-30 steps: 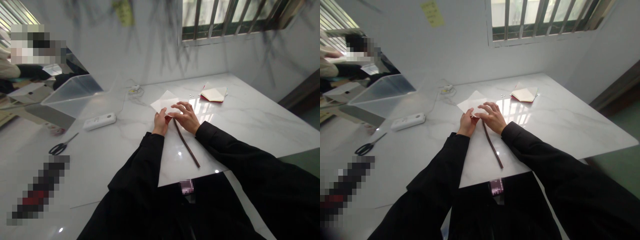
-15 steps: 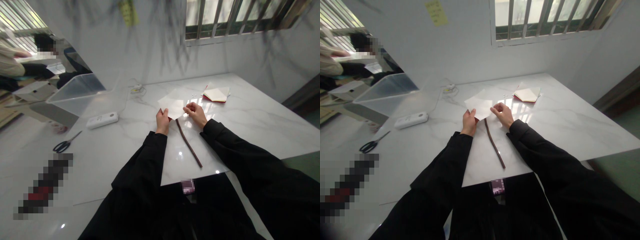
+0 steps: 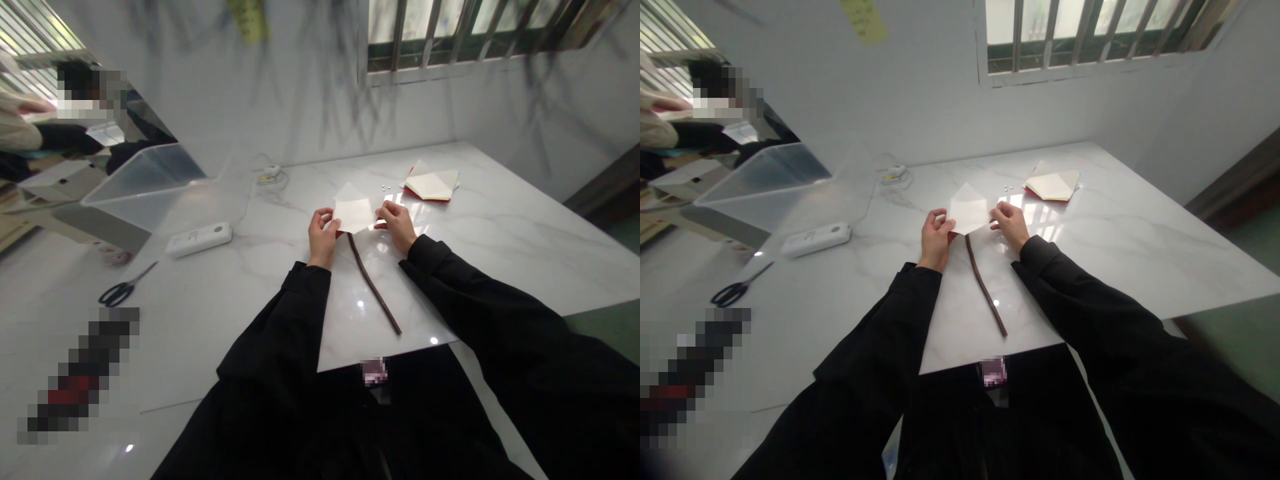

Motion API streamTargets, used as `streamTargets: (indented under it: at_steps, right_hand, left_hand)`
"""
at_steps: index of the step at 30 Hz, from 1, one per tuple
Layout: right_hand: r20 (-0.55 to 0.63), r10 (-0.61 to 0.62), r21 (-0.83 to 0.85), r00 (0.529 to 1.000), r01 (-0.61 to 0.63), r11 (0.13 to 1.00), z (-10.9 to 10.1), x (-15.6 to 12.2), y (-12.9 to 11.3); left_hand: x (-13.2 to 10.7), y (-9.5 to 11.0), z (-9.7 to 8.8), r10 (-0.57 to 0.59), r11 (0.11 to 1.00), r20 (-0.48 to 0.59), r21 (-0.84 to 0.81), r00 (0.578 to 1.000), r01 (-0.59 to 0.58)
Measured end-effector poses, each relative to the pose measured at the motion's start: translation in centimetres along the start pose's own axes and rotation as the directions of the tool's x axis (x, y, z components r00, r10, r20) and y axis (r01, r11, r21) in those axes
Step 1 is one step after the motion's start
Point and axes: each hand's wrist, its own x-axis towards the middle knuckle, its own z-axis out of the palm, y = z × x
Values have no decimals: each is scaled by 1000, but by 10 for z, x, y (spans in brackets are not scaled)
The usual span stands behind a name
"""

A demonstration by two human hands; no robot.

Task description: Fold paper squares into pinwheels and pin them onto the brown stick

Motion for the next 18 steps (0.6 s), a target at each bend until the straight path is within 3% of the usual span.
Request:
streamTargets:
  at_steps: [5,13,18]
  right_hand:
    - [17,5,36,1000,-6,999,0,-2,-4]
    - [99,-30,4,995,30,1000,1,-7,-11]
    - [79,38,101,996,-46,994,-2,-3,-8]
  left_hand:
    - [0,5,1,-74,995,82,-65,994,80]
    - [3,-1,-3,-58,994,71,-86,996,64]
    - [3,-2,-4,-65,993,49,-92,997,69]
